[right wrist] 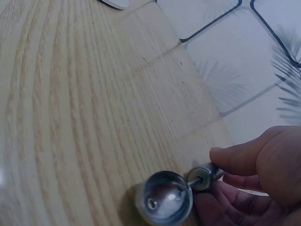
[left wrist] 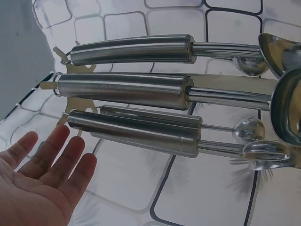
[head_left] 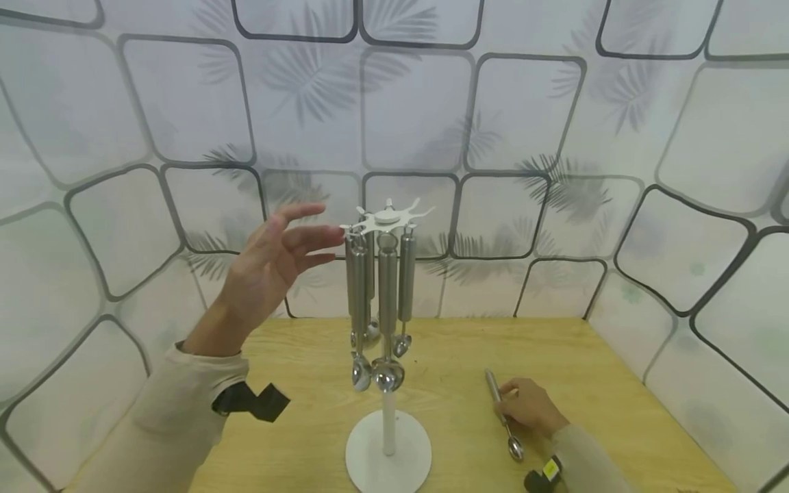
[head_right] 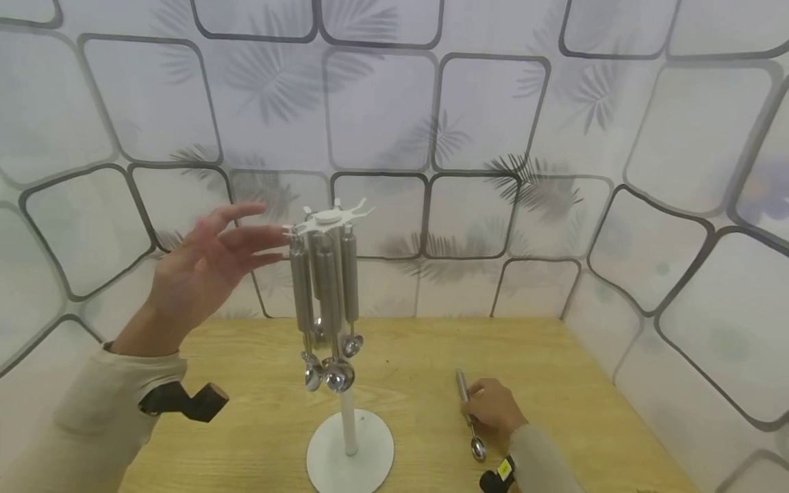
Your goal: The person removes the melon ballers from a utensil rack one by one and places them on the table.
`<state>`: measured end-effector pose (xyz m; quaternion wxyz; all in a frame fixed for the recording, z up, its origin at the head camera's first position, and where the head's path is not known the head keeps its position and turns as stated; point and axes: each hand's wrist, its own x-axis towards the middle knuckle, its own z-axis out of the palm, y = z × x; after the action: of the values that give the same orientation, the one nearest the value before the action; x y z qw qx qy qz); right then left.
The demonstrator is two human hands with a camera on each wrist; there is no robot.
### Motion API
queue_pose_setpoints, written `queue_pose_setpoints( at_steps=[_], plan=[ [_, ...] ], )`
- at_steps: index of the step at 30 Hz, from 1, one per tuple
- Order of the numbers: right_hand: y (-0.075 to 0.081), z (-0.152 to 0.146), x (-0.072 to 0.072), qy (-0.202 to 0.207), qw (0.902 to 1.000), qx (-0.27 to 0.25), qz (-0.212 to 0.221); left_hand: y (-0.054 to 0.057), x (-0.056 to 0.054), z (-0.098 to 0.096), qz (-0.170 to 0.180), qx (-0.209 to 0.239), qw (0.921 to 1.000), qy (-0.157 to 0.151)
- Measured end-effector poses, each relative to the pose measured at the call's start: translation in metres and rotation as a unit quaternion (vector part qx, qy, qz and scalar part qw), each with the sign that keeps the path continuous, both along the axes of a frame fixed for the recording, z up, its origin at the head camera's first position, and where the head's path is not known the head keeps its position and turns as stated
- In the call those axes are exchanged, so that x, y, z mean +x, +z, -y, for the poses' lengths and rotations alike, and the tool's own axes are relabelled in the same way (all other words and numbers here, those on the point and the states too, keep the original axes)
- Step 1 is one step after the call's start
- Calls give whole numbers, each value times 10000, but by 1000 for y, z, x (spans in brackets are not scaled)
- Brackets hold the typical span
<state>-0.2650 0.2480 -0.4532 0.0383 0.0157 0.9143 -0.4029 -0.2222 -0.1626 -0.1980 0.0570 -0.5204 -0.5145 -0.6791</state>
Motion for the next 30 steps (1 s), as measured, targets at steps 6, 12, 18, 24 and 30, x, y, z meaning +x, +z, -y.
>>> queue_pose_setpoints(
  at_steps=[6,12,18,24,30],
  plan=[
    [10,-3,-4,-21,9986,-528,4,1,1,1,-30,-17,10000,57],
    [29,-1,-3,17,9869,-1597,211,0,2,-1,-28,-62,9999,-89],
    [57,12,-1,656,9762,-2066,-35,-2,4,-2,23,-75,9999,74],
    [84,27,1,1198,9676,-2192,-372,-2,5,-3,32,-20,9999,144],
    [114,46,6,1530,9565,-2410,-600,1,4,-5,5,-34,9996,270]
  ],
)
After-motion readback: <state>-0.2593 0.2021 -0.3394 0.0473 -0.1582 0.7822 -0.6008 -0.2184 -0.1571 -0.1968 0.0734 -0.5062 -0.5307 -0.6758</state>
